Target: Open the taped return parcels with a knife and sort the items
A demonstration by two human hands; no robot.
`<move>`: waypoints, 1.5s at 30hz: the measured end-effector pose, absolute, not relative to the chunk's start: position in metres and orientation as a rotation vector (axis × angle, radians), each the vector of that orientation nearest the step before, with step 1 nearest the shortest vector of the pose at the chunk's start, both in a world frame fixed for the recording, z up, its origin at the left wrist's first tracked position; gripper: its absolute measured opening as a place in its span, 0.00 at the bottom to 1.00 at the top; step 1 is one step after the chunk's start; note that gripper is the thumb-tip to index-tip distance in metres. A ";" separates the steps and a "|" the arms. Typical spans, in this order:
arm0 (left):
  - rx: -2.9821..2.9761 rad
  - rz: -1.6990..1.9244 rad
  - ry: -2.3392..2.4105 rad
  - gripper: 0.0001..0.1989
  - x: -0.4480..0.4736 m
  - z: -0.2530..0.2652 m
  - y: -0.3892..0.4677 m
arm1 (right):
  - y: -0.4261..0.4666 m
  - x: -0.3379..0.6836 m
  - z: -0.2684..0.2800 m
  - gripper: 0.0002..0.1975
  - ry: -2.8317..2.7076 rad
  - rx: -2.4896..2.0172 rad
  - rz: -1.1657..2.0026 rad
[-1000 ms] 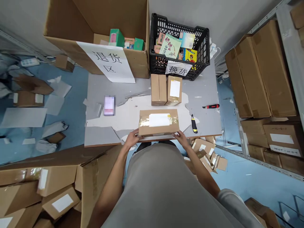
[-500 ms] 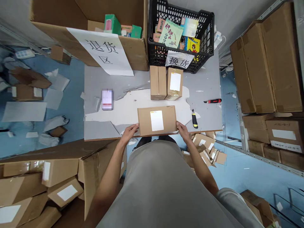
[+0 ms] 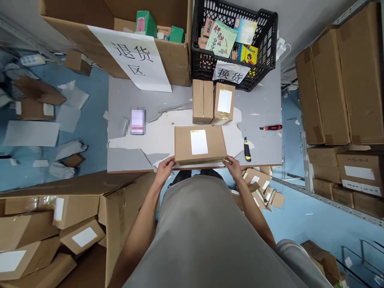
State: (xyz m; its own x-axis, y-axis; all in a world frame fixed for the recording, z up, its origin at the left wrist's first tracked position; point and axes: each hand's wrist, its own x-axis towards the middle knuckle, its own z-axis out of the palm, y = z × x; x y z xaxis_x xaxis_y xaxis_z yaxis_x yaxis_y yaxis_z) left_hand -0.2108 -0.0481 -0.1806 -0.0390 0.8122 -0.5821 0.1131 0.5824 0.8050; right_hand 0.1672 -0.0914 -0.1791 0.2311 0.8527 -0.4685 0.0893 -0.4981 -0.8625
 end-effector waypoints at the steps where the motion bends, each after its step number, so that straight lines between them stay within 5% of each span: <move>1: 0.781 0.730 1.537 0.32 -0.211 -0.173 -0.046 | -0.088 0.167 -0.171 0.28 -0.883 -1.771 1.295; 7: 0.888 0.886 1.601 0.38 -0.207 -0.142 -0.023 | -0.065 0.161 -0.137 0.29 -1.023 -1.796 1.074; 14: 0.809 0.802 1.620 0.44 -0.198 -0.168 -0.014 | -0.049 0.162 -0.165 0.36 -0.965 -1.880 1.066; 31: 0.993 0.588 1.598 0.31 -0.189 -0.192 -0.048 | -0.077 0.156 -0.200 0.32 -0.974 -1.829 1.405; 39: 0.962 0.774 1.508 0.43 -0.202 -0.154 -0.035 | -0.084 0.173 -0.153 0.33 -1.077 -1.723 1.314; 45: 0.912 0.640 1.564 0.47 -0.197 -0.172 -0.027 | -0.069 0.156 -0.153 0.37 -1.044 -1.766 1.345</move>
